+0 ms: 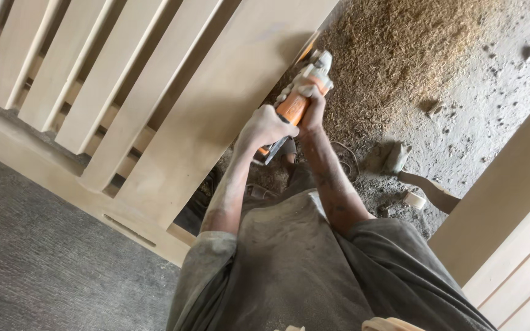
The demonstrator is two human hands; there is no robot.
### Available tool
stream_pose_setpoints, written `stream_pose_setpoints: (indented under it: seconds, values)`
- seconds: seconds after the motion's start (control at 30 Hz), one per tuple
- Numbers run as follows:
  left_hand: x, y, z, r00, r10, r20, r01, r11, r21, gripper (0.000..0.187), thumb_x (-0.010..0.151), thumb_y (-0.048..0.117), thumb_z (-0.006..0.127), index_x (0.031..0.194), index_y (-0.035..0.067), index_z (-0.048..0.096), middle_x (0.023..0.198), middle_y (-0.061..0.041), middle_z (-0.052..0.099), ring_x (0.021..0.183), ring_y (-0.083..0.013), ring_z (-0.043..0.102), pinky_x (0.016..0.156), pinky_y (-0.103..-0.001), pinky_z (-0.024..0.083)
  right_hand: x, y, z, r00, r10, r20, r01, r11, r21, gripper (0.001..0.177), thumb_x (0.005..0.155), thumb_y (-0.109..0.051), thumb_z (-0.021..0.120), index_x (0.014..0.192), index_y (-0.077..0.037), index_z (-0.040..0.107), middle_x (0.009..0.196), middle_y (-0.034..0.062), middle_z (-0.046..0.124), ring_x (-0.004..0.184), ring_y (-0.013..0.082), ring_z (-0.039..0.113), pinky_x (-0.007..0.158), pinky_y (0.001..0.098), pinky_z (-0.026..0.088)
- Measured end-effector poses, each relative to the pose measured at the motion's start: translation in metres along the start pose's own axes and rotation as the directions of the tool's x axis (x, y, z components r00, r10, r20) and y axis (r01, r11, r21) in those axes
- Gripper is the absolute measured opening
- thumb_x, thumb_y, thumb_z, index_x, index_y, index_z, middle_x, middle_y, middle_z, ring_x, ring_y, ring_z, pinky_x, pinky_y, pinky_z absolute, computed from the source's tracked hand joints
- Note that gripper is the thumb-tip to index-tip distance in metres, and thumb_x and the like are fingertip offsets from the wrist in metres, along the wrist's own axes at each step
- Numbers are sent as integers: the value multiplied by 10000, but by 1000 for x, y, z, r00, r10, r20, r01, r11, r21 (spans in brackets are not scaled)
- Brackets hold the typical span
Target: The person sands the surface of a wooden door frame using an angle grinder equipped with a sanding disc.
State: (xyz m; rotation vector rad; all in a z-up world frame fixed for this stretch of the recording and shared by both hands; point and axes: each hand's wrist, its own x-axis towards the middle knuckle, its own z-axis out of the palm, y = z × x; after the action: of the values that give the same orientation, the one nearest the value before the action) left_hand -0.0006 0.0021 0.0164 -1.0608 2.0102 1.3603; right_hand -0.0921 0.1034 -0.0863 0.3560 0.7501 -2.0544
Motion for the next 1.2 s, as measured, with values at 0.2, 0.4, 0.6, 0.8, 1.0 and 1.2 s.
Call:
stream_pose_setpoints:
  seconds: [0.2,0.4,0.6,0.8,1.0,1.2]
  values:
    - [-46,-55,5,998,-46,-53,47,999,17,601,564,381,861,968,-52,758,882,-212,771,808,-287,782,755,-391,608,-46,54,4,994,108,2,-107,988,108,375,722,-152,633,1057,-12,540,864,124,602,777,263,633,755,431,585]
    - [-78,-85,2,998,-34,-51,35,999,29,593,570,370,855,990,-39,763,913,-217,775,841,-295,783,790,-386,605,-73,86,8,995,95,23,-96,992,84,361,725,-162,628,1041,-8,548,867,138,604,783,279,634,750,448,585]
    - [-98,-122,7,995,-26,-94,27,1000,13,609,553,359,861,1004,-36,750,927,-219,768,849,-301,777,785,-390,605,-94,120,5,993,114,33,-117,989,93,345,742,-166,631,1036,-8,543,867,133,604,784,275,633,751,445,579]
    - [-116,-167,10,994,12,-106,-8,999,35,616,540,374,873,952,-67,749,901,-240,764,833,-301,773,774,-386,604,-120,156,7,997,70,38,-72,996,51,399,745,-163,639,1097,-10,528,876,130,595,794,266,631,760,434,587]
    - [-153,-179,35,1000,6,28,-2,989,-146,623,564,484,863,930,-12,773,849,-169,785,731,-262,769,683,-348,597,-163,146,3,994,103,-30,-104,994,-37,504,721,-175,662,1167,20,532,887,123,593,754,260,623,696,415,588]
    - [-157,-183,126,970,122,210,30,797,-604,519,648,455,880,957,62,738,775,-67,727,628,-171,678,569,-313,543,-194,93,-42,982,190,1,-188,971,-148,416,778,-157,652,1123,20,500,907,138,602,791,267,656,770,416,620]
